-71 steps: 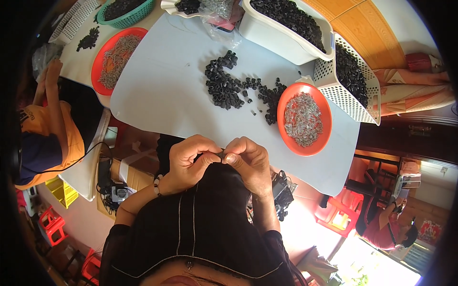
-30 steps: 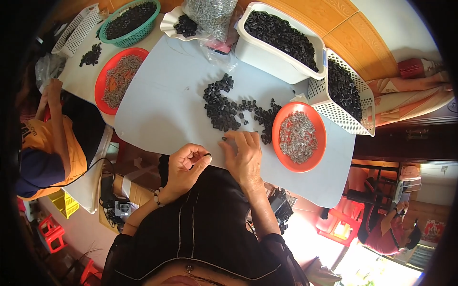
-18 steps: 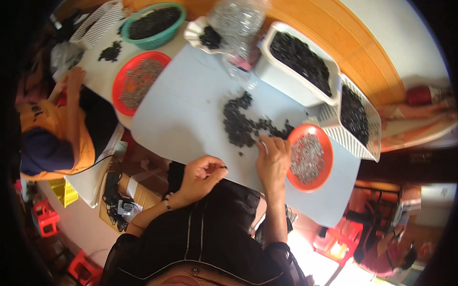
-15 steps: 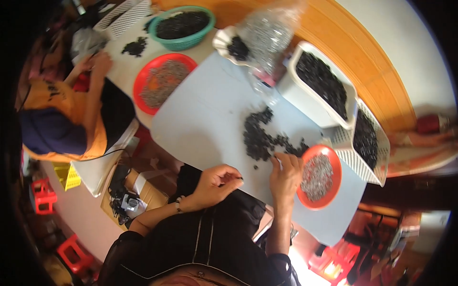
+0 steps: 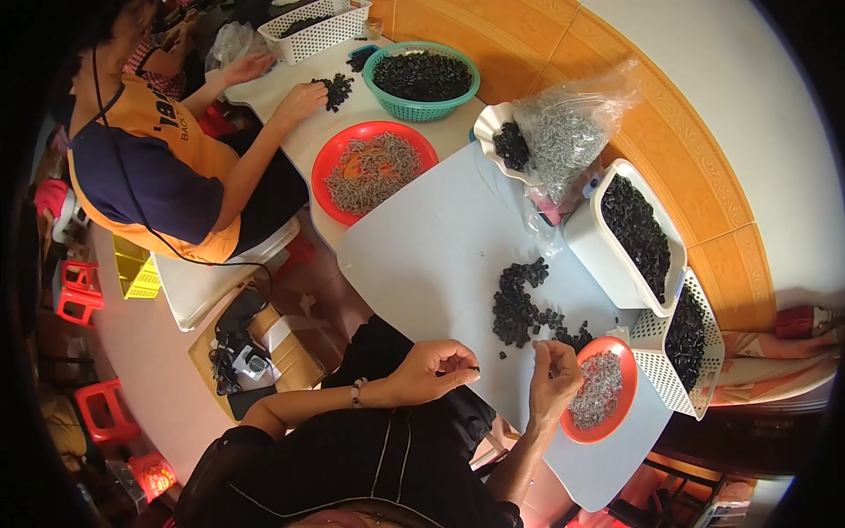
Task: The person assembles small black components with silver parts by hand at a workbench.
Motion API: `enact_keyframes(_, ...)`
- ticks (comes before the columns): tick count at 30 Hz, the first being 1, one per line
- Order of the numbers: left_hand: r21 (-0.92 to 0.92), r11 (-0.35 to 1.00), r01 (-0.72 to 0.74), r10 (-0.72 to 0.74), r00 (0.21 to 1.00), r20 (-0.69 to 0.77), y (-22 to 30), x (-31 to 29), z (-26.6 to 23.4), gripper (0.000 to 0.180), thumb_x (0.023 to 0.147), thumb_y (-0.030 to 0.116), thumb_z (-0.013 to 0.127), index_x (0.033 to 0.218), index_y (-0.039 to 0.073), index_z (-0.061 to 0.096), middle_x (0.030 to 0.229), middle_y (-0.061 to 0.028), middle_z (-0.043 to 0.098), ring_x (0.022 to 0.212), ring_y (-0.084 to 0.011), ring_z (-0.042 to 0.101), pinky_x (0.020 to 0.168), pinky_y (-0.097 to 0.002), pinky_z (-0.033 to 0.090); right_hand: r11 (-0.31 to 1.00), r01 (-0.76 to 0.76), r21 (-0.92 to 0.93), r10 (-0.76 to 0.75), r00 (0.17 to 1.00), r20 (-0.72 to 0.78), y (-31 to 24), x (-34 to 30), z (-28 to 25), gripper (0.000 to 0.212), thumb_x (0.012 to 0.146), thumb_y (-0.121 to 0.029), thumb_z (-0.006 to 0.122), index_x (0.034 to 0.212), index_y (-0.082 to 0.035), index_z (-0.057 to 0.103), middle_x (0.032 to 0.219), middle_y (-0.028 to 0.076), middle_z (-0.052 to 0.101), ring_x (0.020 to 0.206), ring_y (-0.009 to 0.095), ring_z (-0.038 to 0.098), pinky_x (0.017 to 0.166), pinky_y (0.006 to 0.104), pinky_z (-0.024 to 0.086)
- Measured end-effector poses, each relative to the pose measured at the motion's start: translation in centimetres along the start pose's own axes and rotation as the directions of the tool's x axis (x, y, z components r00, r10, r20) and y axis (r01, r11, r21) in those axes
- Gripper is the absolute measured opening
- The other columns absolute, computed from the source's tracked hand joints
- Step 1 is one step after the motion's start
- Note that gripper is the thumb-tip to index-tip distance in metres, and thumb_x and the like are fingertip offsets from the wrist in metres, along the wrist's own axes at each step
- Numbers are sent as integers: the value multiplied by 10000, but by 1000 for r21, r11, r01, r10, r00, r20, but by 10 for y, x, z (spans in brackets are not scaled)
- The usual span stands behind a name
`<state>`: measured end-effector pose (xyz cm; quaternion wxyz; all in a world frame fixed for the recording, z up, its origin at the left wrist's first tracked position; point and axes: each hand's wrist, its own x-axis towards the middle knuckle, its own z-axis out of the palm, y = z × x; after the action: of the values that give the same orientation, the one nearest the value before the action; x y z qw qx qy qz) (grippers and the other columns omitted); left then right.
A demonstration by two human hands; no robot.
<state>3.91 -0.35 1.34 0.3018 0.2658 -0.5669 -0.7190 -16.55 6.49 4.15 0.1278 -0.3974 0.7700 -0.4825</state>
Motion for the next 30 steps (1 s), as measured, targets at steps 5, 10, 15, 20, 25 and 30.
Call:
enact_keyframes(5,-15,1000,-3,3,1000,-3,-5,-1,2,199,906,160,715,988,-9,649,824,-18,656,731,-62,592,673,-234,505,907,-100,408,76,994,77,-7,-5,3,84,938,-97,640,945,-13,636,797,67,693,621,75,575,564,216,487)
enact_keyframes(10,27,999,-42,42,999,-21,-3,-1,3,197,904,159,716,987,-7,649,815,-16,656,726,-58,590,667,-231,503,837,-182,516,102,979,179,-4,-13,7,105,955,-132,636,966,-27,645,820,53,657,638,69,555,554,222,475)
enact_keyframes(15,8,999,-48,48,999,-25,-3,-2,4,195,901,155,717,985,-7,649,813,-14,655,724,-55,590,664,-228,502,835,-206,511,90,966,243,-5,-23,10,181,942,-146,667,1034,9,682,844,64,653,675,103,582,612,247,503)
enact_keyframes(20,13,998,-62,63,998,-31,-4,-3,4,194,896,155,721,979,-6,650,806,-14,654,729,-58,596,664,-230,502,830,-237,505,73,943,324,-13,-29,11,161,906,-29,656,1045,46,685,895,88,676,699,121,615,644,247,512)
enact_keyframes(25,34,999,-24,24,1000,17,4,-6,0,151,903,102,713,1005,-2,673,892,-38,683,807,-74,649,718,-231,530,769,-277,577,123,949,291,-13,-34,14,153,892,-22,662,1031,38,640,849,88,671,679,119,608,615,243,506)
enact_keyframes(30,45,998,-44,42,999,31,11,-7,-1,145,903,87,705,1010,-6,675,901,-45,679,807,-80,651,716,-231,529,709,-267,653,123,958,258,-9,-40,14,133,887,-78,703,961,10,636,811,82,661,654,135,590,625,263,491)
